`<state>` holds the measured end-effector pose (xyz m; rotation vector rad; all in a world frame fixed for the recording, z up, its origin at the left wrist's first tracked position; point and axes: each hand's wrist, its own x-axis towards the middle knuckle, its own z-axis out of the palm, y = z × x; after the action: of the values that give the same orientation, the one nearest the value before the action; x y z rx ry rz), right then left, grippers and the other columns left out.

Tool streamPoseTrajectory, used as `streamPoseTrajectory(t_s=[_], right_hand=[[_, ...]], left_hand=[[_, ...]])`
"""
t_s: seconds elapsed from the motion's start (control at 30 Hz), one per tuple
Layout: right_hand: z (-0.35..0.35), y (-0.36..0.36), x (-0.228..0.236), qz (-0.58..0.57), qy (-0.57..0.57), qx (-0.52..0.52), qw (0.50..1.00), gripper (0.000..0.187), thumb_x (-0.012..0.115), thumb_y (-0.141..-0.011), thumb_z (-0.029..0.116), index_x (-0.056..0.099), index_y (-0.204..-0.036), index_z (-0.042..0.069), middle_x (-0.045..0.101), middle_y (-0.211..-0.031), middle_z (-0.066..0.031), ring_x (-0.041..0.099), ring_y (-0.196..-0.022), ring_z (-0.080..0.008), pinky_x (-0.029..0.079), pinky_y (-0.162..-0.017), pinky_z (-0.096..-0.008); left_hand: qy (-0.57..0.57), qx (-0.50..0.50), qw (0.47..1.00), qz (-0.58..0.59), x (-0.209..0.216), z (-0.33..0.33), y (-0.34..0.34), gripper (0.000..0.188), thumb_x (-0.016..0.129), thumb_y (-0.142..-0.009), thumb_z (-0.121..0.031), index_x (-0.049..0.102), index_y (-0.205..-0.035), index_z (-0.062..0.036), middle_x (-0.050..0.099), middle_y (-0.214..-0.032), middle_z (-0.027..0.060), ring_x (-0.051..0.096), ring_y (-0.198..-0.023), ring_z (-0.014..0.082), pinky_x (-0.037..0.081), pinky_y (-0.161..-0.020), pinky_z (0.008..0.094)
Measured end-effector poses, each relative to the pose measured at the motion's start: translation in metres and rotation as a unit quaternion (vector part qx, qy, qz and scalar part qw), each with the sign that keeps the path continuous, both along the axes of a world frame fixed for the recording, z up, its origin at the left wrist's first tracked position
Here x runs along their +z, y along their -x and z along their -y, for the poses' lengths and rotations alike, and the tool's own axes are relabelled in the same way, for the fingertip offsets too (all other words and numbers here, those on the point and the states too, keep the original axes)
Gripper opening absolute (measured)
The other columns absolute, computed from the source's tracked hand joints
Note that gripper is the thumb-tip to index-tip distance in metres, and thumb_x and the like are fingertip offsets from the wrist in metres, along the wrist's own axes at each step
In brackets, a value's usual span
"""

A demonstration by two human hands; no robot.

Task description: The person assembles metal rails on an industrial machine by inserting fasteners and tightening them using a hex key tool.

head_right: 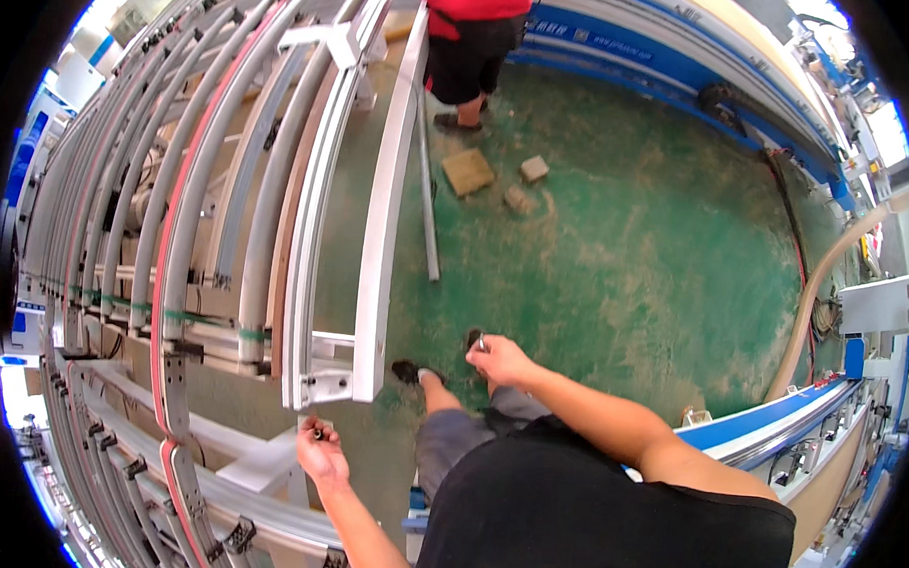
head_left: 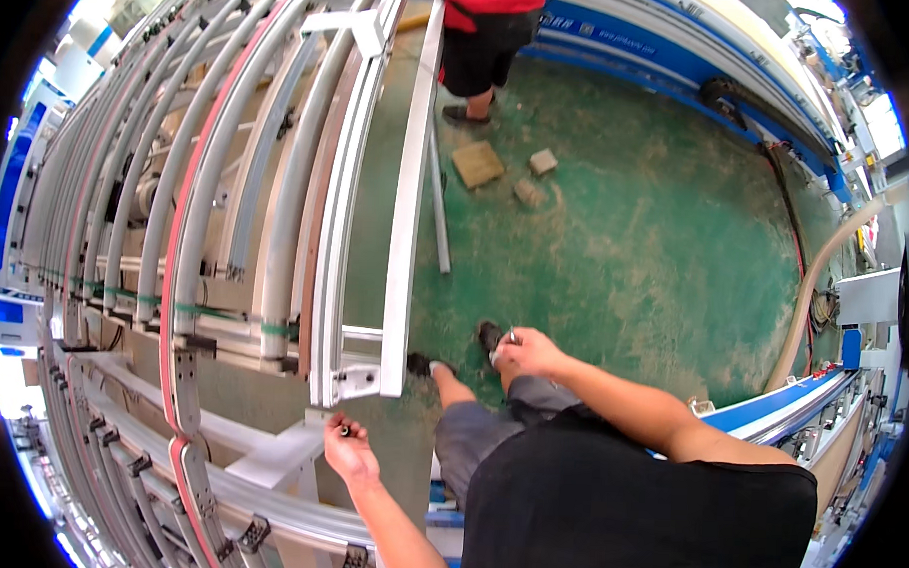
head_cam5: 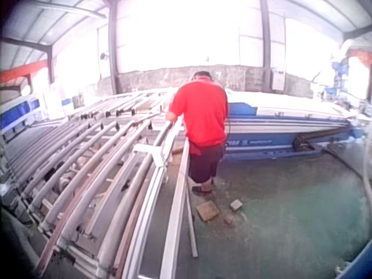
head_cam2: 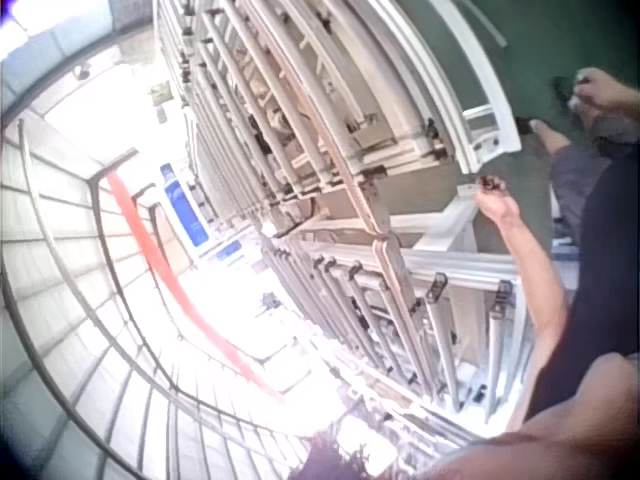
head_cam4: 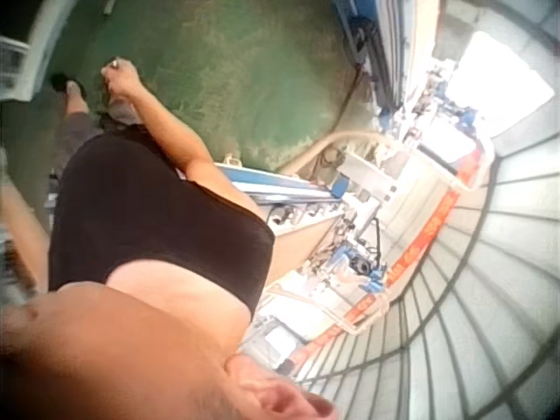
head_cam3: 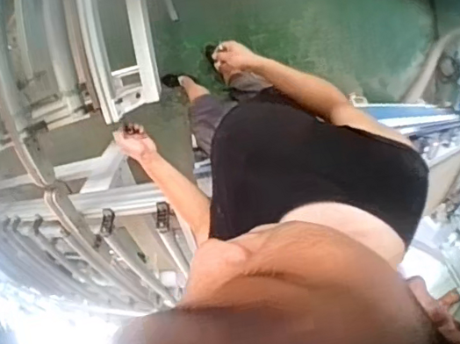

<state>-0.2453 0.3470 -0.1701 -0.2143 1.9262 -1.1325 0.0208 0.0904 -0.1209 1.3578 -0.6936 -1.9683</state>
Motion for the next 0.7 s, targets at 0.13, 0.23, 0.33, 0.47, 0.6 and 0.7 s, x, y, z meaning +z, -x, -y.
streamPoseTrajectory(t_s=[0.13,0.23,0.33,0.47,0.6,0.7], right_hand=[[0.026,-0.014,0.044,-0.029,0.042,0.105,0.993,0.023,0.067,-0.085,0.024,0.064,-0.095,0.004,0.063,-0.078,-0.0085,0.06,-0.075,-0.0169,0.048,-0.069,-0.0339],[0.052,-0.025,0.09,-0.038,0.062,0.205,0.976,0.028,0.069,-0.082,0.025,0.063,-0.098,0.003,0.063,-0.079,-0.0087,0.06,-0.074,-0.0187,0.048,-0.069,-0.0342],[0.067,-0.041,0.097,-0.086,0.169,0.263,0.946,0.03,0.068,-0.08,0.019,0.062,-0.105,0.004,0.061,-0.082,-0.0087,0.061,-0.078,-0.0242,0.049,-0.069,-0.0353],[0.083,-0.063,0.103,-0.149,0.242,0.292,0.913,0.038,0.066,-0.079,0.015,0.061,-0.117,0.008,0.06,-0.102,-0.0125,0.063,-0.095,-0.0308,0.052,-0.08,-0.0377],[0.085,-0.064,0.117,-0.151,0.229,0.343,0.899,0.028,0.066,-0.079,0.015,0.064,-0.106,0.008,0.059,-0.102,-0.0122,0.064,-0.089,-0.0328,0.052,-0.075,-0.0411],[0.084,-0.067,0.111,-0.165,0.225,0.362,0.889,0.022,0.065,-0.08,0.015,0.064,-0.1,0.008,0.059,-0.099,-0.012,0.064,-0.083,-0.0337,0.052,-0.071,-0.0429]], left_hand=[[0.041,-0.062,0.997,0.021,0.008,-0.022,-0.018,0.026,0.046,-0.092,-0.001,0.049,-0.117,0.0057,0.058,-0.1,0.0136,0.059,-0.086,0.021,0.053,-0.076,0.0295],[0.074,-0.113,0.989,0.063,0.038,-0.055,0.001,0.032,0.05,-0.099,-0.01,0.044,-0.126,0.0063,0.06,-0.115,0.0212,0.065,-0.098,0.0267,0.056,-0.081,0.03],[0.055,-0.167,0.981,0.084,0.065,-0.076,0.031,0.032,0.05,-0.099,-0.011,0.043,-0.125,0.0057,0.061,-0.113,0.0202,0.065,-0.097,0.0255,0.056,-0.08,0.03],[0.011,-0.203,0.979,0.02,0.061,-0.092,0.044,0.024,0.053,-0.099,-0.014,0.048,-0.115,0.0024,0.062,-0.109,0.0141,0.065,-0.093,0.0209,0.056,-0.08,0.0299],[-0.028,-0.198,0.979,0.025,0.064,-0.093,0.05,0.021,0.051,-0.1,-0.016,0.05,-0.114,-0.0001,0.062,-0.105,0.0094,0.063,-0.091,0.0176,0.054,-0.079,0.0289],[-0.039,-0.21,0.977,0.007,0.058,-0.096,0.045,0.022,0.048,-0.1,-0.012,0.049,-0.117,0.0008,0.061,-0.105,0.0095,0.062,-0.093,0.0175,0.051,-0.084,0.0317]])
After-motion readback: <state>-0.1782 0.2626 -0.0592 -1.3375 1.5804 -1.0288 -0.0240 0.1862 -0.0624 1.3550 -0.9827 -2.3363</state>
